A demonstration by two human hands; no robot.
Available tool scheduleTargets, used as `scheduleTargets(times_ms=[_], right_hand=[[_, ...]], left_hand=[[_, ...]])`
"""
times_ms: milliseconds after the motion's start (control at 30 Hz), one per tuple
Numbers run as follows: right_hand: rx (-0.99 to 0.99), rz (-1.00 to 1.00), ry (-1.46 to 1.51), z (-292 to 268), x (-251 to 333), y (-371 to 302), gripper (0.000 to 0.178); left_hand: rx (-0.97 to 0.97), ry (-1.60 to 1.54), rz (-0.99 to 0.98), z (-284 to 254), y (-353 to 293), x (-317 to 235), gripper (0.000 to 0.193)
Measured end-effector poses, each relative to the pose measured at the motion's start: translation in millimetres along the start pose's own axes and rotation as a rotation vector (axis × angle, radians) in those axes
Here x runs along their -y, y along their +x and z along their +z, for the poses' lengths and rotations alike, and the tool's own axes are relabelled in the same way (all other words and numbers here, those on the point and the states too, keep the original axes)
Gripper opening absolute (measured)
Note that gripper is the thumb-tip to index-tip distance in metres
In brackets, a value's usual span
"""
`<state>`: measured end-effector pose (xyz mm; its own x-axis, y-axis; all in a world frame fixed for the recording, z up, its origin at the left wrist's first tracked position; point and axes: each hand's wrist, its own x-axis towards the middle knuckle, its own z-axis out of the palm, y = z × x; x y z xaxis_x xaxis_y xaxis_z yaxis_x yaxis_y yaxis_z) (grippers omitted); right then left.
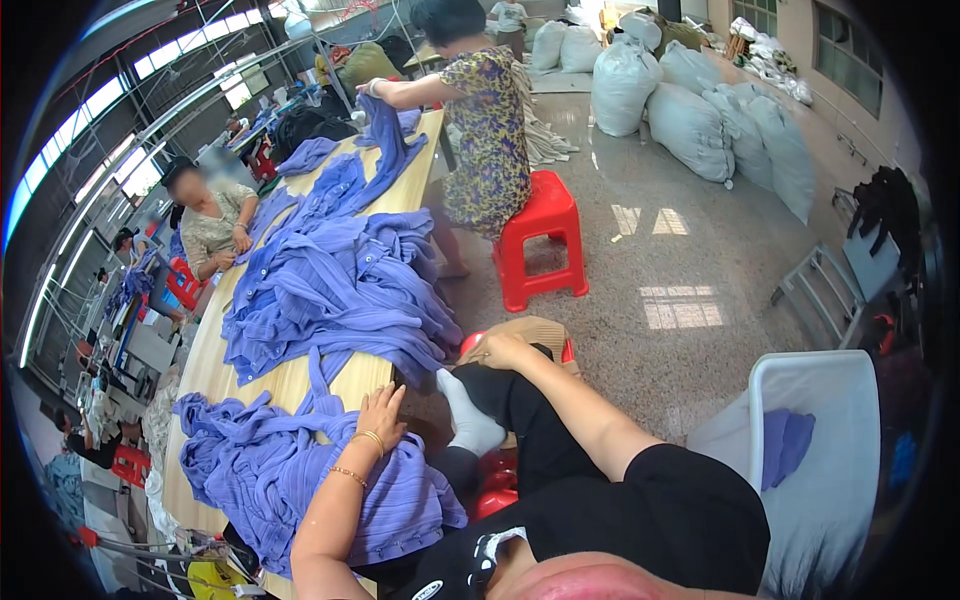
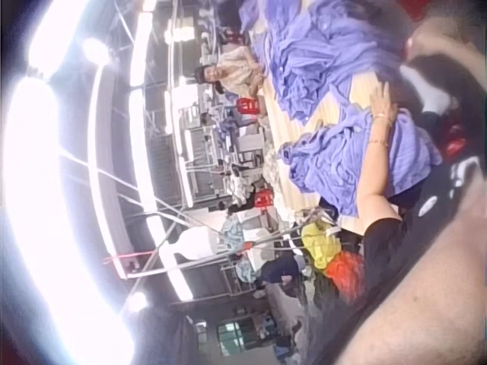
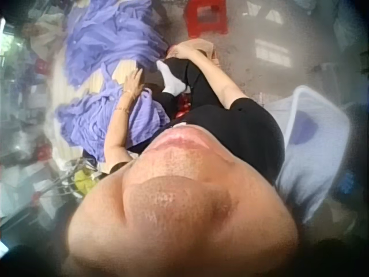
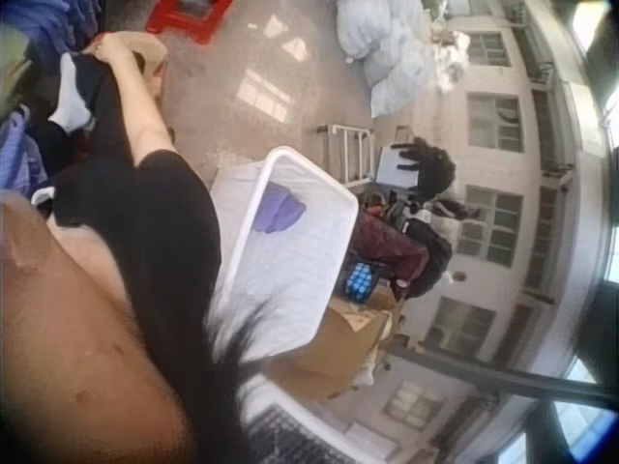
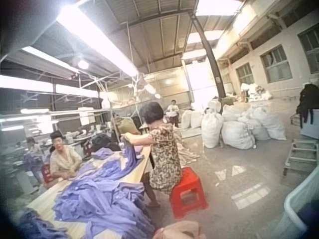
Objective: Trimming excess threads from blue fabric garment components using a thread clipper.
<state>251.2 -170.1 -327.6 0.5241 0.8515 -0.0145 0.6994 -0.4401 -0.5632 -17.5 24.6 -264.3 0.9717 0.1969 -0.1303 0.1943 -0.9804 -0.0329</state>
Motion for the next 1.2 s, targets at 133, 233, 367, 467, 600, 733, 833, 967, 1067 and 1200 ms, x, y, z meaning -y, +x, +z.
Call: scheduleTargets(times_ms=[133, 233, 367, 467, 600, 733, 833, 967, 1067, 1200], right_hand=[[0.045, 0.044, -0.054, -7, 20, -2, 0.027], [0.042, 0.045, -0.043, -15, 32, -8, 0.028], [0.019, 0.069, -0.072, -13, 18, -7, 0.027], [0.032, 0.069, -0.048, -8, 19, -5, 0.027], [0.022, 0.061, -0.033, 1, 4, 0, 0.029], [0.012, 0.056, -0.039, -3, 13, 0, 0.028], [0.014, 0.053, -0.015, -2, 13, 0, 0.028], [-0.005, 0.033, -0.021, 5, 9, 8, 0.028], [-0.027, 0.031, -0.013, 11, -7, 10, 0.028], [-0.016, 0.009, 0.003, 15, -4, 13, 0.029]], left_hand=[[0.023, 0.004, -0.001, 6, -9, 3, 0.081], [0.022, -0.014, -0.014, 6, -10, 8, 0.081], [0.031, -0.008, -0.013, 7, -5, 3, 0.081], [0.038, -0.024, -0.027, 7, -9, 2, 0.082], [0.046, -0.013, -0.021, 7, -5, -1, 0.082], [0.056, 0.011, -0.028, 9, -7, 4, 0.081], [0.057, -0.003, -0.033, 10, -8, 7, 0.081], [0.048, 0.0, -0.031, 10, -9, 8, 0.081], [0.052, -0.002, -0.019, 9, -3, 2, 0.081], [0.029, 0.001, -0.007, 10, -6, 7, 0.08]])
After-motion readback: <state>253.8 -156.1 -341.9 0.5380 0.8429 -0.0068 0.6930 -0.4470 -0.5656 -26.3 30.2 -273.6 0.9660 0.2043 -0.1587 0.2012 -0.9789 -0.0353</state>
